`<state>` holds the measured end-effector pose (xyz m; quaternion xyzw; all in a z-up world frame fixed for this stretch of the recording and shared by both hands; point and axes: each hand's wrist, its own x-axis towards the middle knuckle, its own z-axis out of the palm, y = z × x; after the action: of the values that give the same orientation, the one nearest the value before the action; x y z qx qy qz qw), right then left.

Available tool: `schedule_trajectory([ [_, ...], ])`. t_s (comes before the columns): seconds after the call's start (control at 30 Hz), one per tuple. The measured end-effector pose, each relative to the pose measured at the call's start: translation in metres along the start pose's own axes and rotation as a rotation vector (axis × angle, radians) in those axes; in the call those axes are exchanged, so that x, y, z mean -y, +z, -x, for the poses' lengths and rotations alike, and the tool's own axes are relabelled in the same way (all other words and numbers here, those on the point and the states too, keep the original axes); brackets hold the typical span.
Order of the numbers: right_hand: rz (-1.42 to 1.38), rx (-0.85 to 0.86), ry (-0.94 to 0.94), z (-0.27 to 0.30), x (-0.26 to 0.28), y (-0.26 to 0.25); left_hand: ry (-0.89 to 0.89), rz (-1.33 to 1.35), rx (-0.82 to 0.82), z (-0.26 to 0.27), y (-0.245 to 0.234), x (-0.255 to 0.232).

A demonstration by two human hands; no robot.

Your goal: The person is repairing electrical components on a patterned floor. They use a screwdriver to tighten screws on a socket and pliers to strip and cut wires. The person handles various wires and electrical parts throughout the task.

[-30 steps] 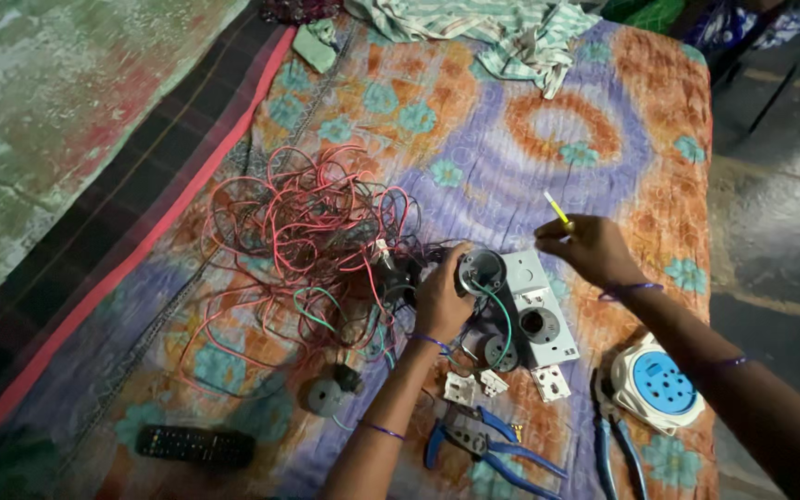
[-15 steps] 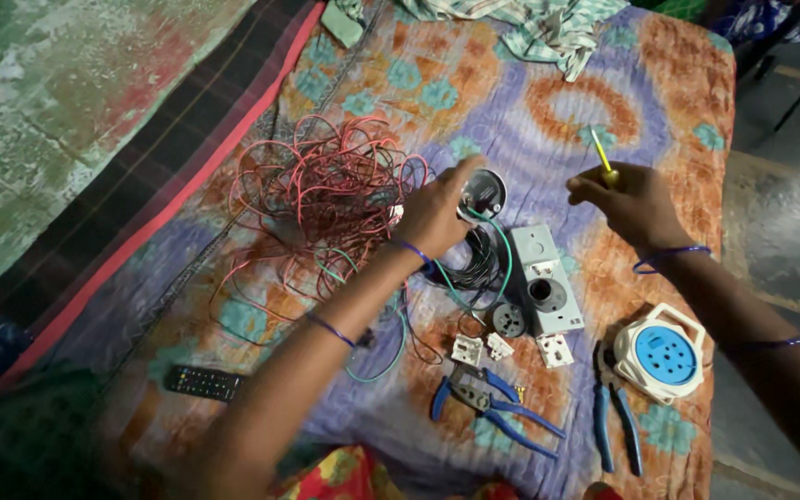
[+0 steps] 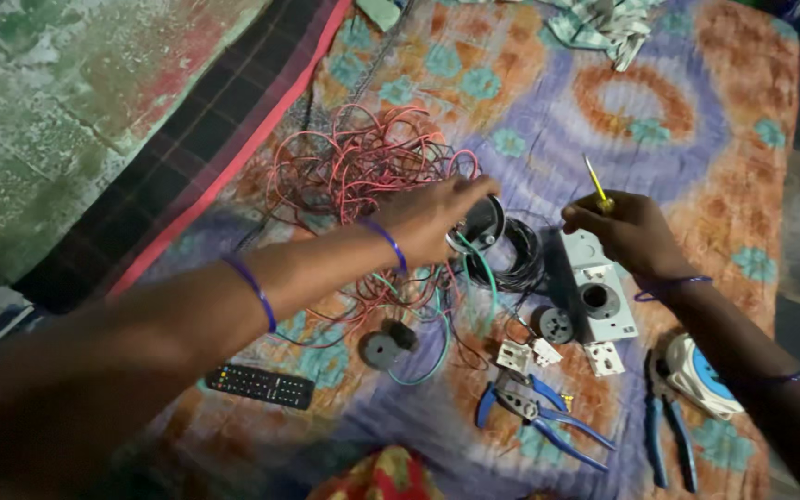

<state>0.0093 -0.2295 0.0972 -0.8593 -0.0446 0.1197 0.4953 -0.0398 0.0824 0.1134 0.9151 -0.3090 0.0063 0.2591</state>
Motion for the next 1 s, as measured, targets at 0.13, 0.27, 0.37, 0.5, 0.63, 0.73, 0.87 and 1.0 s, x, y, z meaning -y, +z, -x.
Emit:
schedule_trajectory([
  [0.13, -0.237, -0.061, 0.040, 0.006, 0.018, 0.037, 0.117, 0.167, -0.125, 0.012, 0.026, -0.003],
  [0.27, -0.528, -0.157, 0.100, 0.032, 0.000, 0.047, 0.205, 0.046, -0.123, 0.001, 0.064, 0.005],
  [0.37, -0.680, -0.147, 0.149, 0.042, -0.025, 0.042, 0.190, 0.050, -0.010, -0.030, 0.087, 0.016],
  [0.5, -0.642, -0.176, 0.153, 0.046, -0.068, 0.037, 0.146, 0.164, 0.042, -0.073, 0.137, 0.026],
  [0.63, -0.292, -0.263, 0.425, 0.038, -0.113, 0.055, 0.126, 0.272, -0.014, -0.075, 0.200, 0.027],
  [0.73, -0.102, -0.155, 0.267, 0.026, -0.150, 0.092, 0.093, 0.276, -0.002, -0.053, 0.234, 0.039],
  [0.87, -0.054, -0.191, 0.159, 0.030, -0.190, 0.130, -0.016, 0.255, 0.038, -0.028, 0.249, 0.052],
  [1.0, 0.220, -0.269, 0.179, 0.033, -0.206, 0.147, -0.115, 0.169, 0.103, -0.024, 0.242, 0.049],
])
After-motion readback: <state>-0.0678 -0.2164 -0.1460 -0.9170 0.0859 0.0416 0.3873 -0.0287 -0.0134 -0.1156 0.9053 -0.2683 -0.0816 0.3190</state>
